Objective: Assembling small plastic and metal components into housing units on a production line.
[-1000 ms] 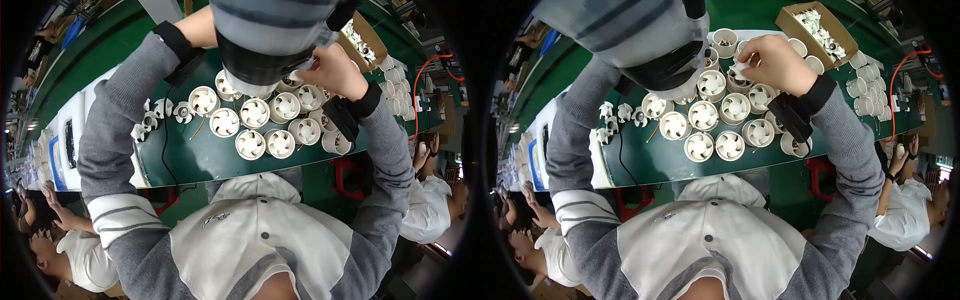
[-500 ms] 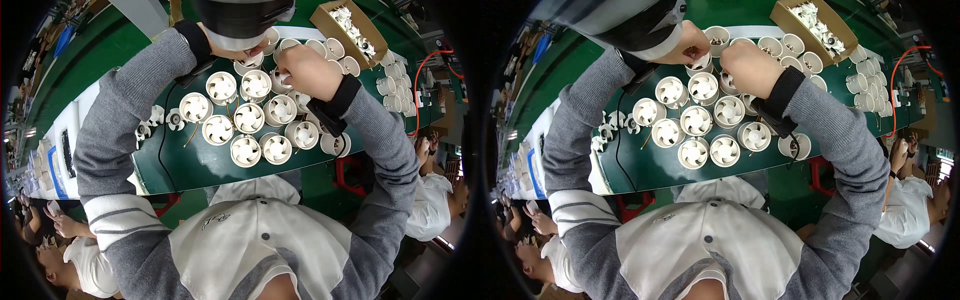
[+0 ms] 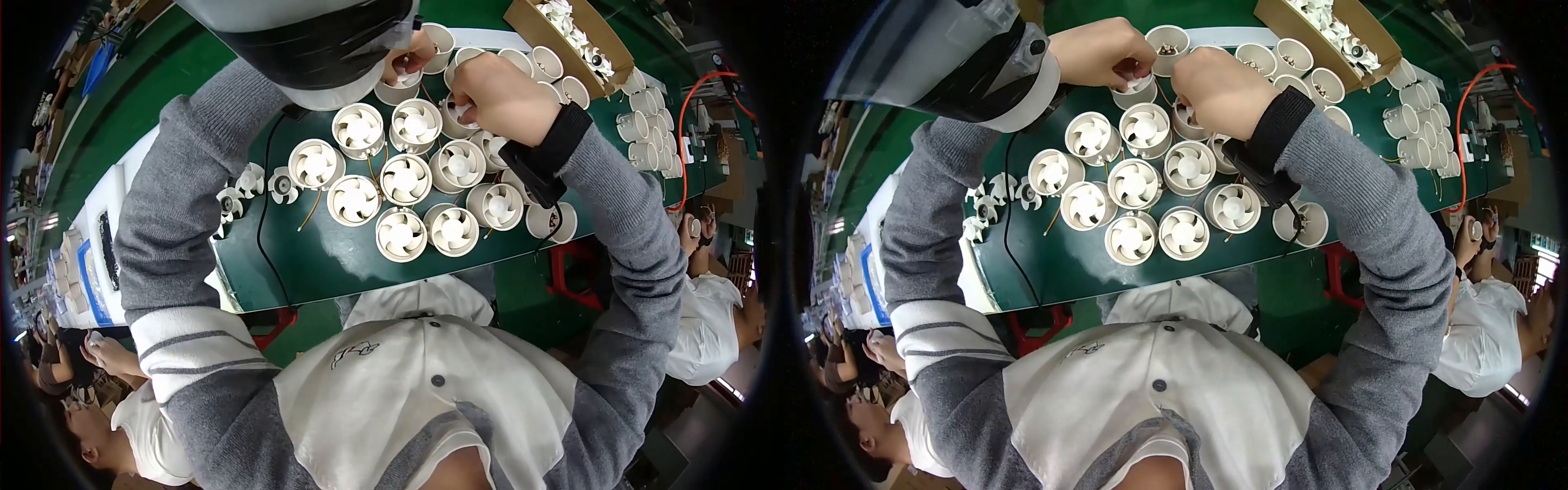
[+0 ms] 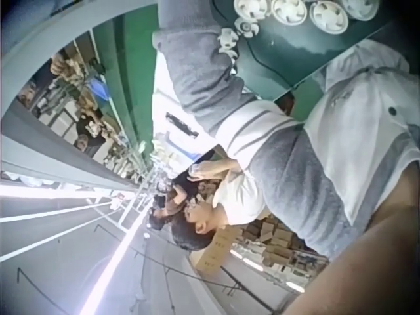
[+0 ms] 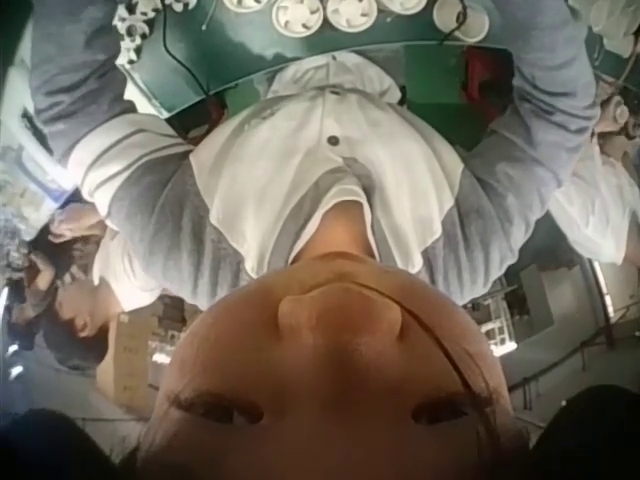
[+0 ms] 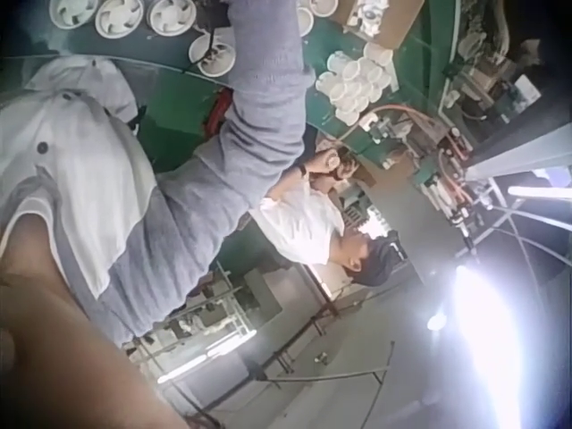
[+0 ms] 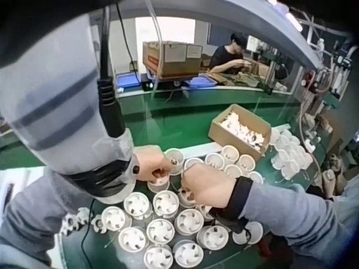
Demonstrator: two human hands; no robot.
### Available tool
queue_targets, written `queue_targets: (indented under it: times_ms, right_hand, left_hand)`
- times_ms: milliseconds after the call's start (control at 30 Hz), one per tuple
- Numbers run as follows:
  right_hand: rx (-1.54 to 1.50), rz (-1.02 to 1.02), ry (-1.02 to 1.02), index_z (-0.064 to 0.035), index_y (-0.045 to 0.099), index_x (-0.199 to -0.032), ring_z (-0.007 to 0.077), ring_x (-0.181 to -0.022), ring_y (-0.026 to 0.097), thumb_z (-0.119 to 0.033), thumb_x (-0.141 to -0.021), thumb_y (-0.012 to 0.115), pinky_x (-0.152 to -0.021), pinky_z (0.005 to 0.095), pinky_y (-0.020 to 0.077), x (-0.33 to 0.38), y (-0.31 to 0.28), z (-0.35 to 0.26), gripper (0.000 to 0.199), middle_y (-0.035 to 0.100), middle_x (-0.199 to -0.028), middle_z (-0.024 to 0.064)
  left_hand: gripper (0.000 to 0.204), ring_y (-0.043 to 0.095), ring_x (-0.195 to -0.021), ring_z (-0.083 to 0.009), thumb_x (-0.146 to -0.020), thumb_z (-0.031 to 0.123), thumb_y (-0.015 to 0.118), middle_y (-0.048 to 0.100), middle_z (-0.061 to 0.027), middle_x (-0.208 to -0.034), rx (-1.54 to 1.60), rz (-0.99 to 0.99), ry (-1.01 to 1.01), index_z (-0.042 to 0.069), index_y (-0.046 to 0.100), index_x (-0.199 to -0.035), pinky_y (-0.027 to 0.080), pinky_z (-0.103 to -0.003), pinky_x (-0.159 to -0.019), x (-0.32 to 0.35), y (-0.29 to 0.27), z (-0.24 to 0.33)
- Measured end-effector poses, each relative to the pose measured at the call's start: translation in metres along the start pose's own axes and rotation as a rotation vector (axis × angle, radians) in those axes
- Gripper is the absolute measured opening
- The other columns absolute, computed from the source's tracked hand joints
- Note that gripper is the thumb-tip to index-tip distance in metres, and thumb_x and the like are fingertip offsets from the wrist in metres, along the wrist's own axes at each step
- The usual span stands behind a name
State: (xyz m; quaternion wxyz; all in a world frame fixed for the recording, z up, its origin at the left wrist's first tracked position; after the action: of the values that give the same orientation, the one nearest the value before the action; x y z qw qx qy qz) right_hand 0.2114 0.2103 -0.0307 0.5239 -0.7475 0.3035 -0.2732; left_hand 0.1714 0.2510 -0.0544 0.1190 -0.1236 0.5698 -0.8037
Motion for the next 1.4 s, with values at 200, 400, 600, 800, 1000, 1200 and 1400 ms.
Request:
queue_targets:
  times_ms: [200, 400, 600, 800, 1000, 1200, 1400]
  right_hand:
    - [0.02, -0.004, -0.029, 0.0045, 0.066, -0.075, 0.0303, -0.068, 0.064, 0.002, -0.06, 0.075, -0.06, 0.0351, 0.0518, -0.001, 0.0, 0.0, 0.018, 0.063, -0.073, 0.0175]
    - [0.198, 0.125, -0.155, 0.0037, 0.067, -0.073, 0.0297, -0.068, 0.065, 0.002, -0.06, 0.075, -0.061, 0.0346, 0.0523, 0.005, 0.006, 0.001, 0.016, 0.063, -0.069, 0.0161]
    - [0.203, -0.033, -0.069, 0.0027, 0.068, -0.073, 0.029, -0.067, 0.065, 0.003, -0.059, 0.076, -0.06, 0.0342, 0.0523, -0.007, 0.009, 0.004, 0.016, 0.063, -0.069, 0.0153]
    - [0.054, -0.116, -0.037, 0.003, 0.069, -0.075, 0.0284, -0.066, 0.065, 0.002, -0.059, 0.078, -0.059, 0.0336, 0.0519, -0.01, 0.01, 0.01, 0.019, 0.065, -0.069, 0.0151]
    - [0.156, -0.025, -0.156, 0.0001, 0.07, -0.078, 0.0265, -0.064, 0.065, -0.003, -0.062, 0.078, -0.06, 0.033, 0.0521, -0.001, 0.0, -0.005, 0.019, 0.067, -0.07, 0.0135]
    - [0.203, -0.034, -0.207, -0.0023, 0.067, -0.071, 0.0288, -0.073, 0.063, -0.008, -0.055, 0.082, -0.064, 0.0375, 0.0515, -0.004, 0.002, 0.01, 0.023, 0.064, -0.077, 0.0121]
    - [0.262, -0.129, -0.13, -0.0024, 0.068, -0.072, 0.0286, -0.071, 0.063, -0.009, -0.059, 0.079, -0.063, 0.0375, 0.0514, -0.01, 0.003, 0.003, 0.018, 0.064, -0.073, 0.0126]
  left_hand:
    - [0.016, 0.061, -0.07, -0.0297, -0.062, -0.002, 0.072, 0.061, -0.0146, -0.074, -0.031, -0.035, -0.048, 0.001, 0.061, -0.074, 0.049, -0.036, -0.061, 0.003, 0.007, -0.007]
    - [0.014, 0.061, -0.079, -0.0285, -0.065, -0.002, 0.071, 0.061, -0.0137, -0.083, -0.212, 0.032, 0.039, 0.001, 0.064, -0.077, 0.049, -0.034, -0.063, 0.001, 0.003, 0.008]
    - [0.012, 0.06, -0.077, -0.024, -0.073, 0.005, 0.071, 0.059, -0.013, -0.084, -0.056, 0.255, 0.078, 0.003, 0.067, -0.085, 0.049, -0.031, -0.063, 0.021, -0.01, -0.007]
    - [0.041, 0.063, -0.096, -0.02, -0.08, 0.026, 0.072, 0.066, -0.0169, -0.105, 0.592, 0.855, -0.09, -0.001, 0.063, -0.11, 0.049, -0.031, -0.085, 0.11, -0.062, -0.008]
    - [0.018, 0.061, -0.067, -0.0255, -0.079, 0.014, 0.07, 0.064, -0.0125, -0.084, -0.196, 0.413, -0.54, 0.003, 0.066, -0.092, 0.049, -0.035, -0.061, 0.179, -0.063, 0.063]
    - [0.022, 0.061, -0.077, -0.0293, -0.076, 0.016, 0.071, 0.062, -0.013, -0.084, -0.192, 0.365, -0.795, 0.003, 0.066, -0.093, 0.049, -0.038, -0.069, 0.266, -0.01, 0.089]
    - [0.031, 0.056, -0.099, -0.0306, -0.074, 0.014, 0.072, 0.061, -0.0126, -0.105, -0.197, 0.432, -0.898, 0.005, 0.065, -0.102, 0.047, -0.04, -0.083, 0.311, 0.034, 0.084]
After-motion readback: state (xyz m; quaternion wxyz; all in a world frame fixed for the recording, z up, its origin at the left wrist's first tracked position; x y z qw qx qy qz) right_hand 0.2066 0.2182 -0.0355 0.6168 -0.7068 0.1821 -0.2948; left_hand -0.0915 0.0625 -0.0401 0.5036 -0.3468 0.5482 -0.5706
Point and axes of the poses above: each hand's wrist, its own x-axis away from the middle knuckle, its own y-axis out of the palm, z = x × y, the point moved 10 cm from there along -x, towards the middle knuckle
